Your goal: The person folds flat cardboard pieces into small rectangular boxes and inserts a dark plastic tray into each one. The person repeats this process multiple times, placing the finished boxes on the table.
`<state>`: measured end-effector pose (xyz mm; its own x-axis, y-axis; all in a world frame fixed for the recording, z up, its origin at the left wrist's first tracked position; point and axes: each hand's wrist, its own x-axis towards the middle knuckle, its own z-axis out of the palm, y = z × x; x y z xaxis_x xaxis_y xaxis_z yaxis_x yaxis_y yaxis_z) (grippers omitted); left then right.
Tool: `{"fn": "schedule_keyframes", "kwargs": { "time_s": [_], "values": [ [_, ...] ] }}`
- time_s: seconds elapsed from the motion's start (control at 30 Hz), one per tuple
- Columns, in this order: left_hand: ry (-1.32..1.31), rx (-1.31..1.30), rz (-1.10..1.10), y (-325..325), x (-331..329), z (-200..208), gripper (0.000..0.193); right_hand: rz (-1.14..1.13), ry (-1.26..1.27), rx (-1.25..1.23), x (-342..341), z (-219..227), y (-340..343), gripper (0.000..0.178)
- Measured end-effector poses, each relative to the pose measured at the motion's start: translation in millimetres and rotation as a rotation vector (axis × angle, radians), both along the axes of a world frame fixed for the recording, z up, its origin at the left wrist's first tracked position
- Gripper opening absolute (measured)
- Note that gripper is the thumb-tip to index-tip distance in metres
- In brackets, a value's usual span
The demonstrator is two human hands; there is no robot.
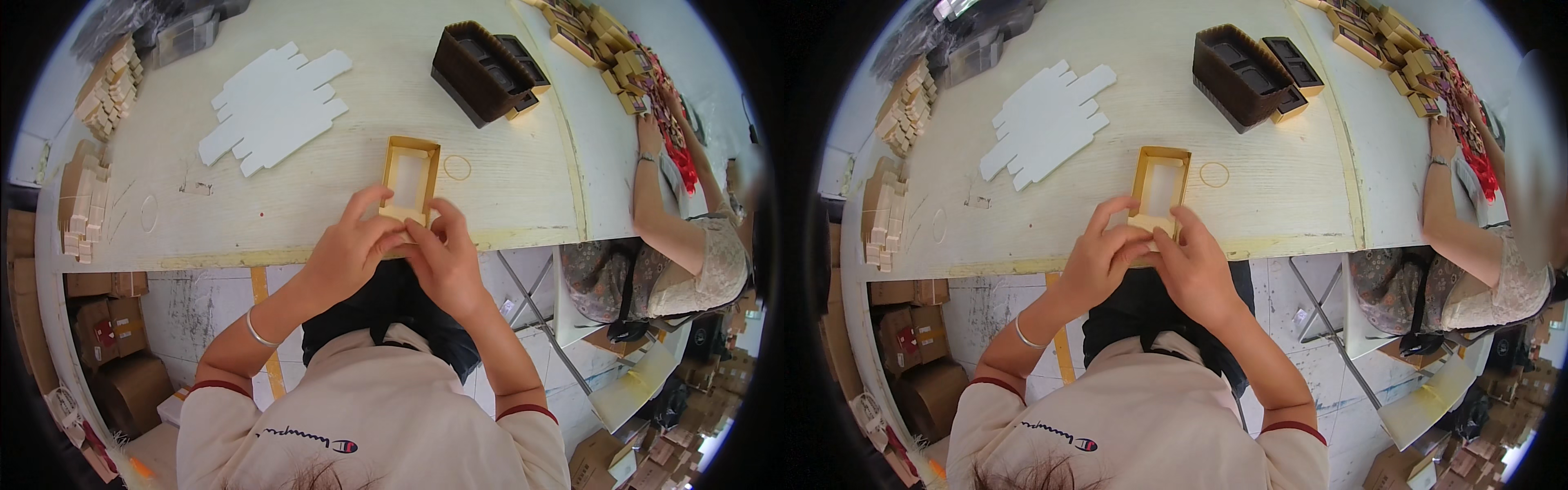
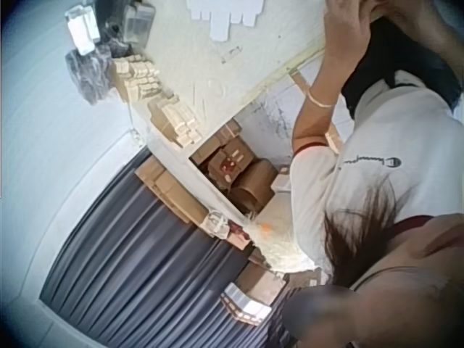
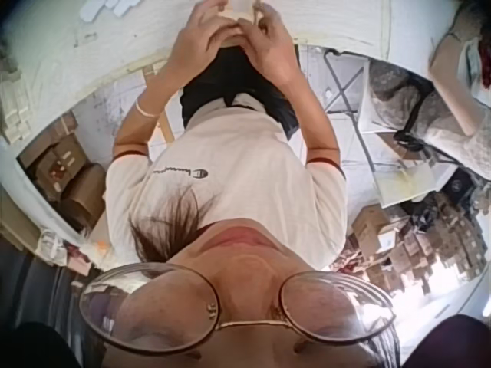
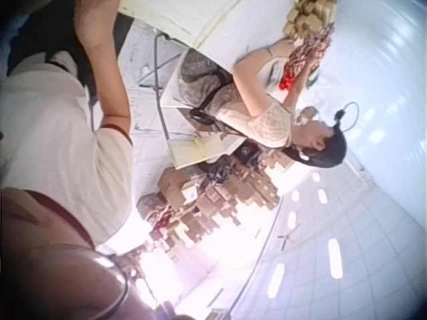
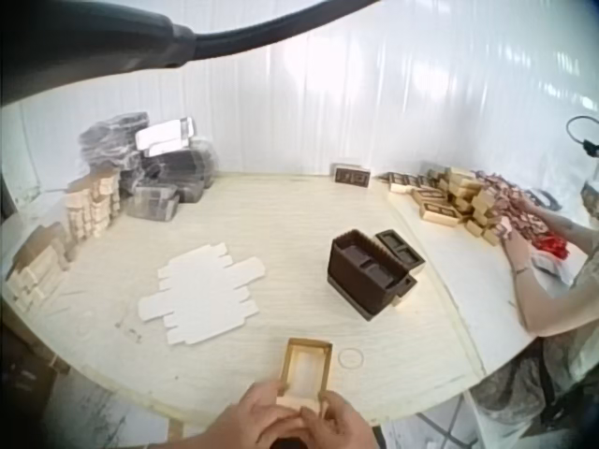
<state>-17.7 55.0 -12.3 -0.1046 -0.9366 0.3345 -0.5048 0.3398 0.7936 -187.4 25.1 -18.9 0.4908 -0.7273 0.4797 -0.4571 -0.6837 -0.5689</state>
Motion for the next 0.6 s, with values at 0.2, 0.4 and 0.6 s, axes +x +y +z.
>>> {"fn": "schedule_keyframes", "kwargs": {
  "time_s": [0.2, 0.4, 0.6],
  "values": [
    [-0.240, -0.033, -0.089, -2.8, 4.1, -6.3, 0.009, 0.059, 0.312, -0.130, 0.5, 1.3, -6.2, 0.020],
    [-0.337, 0.126, -0.237, -15.9, 15.4, 16.6, 0.009, 0.253, 0.324, 0.389, -11.5, 30.5, -31.8, 0.030],
    [-0.563, 0.018, -0.399, -28.5, 36.1, 37.4, 0.024, 0.243, 0.279, 0.027, -48.0, 33.7, -72.4, 0.042]
  ]
}}
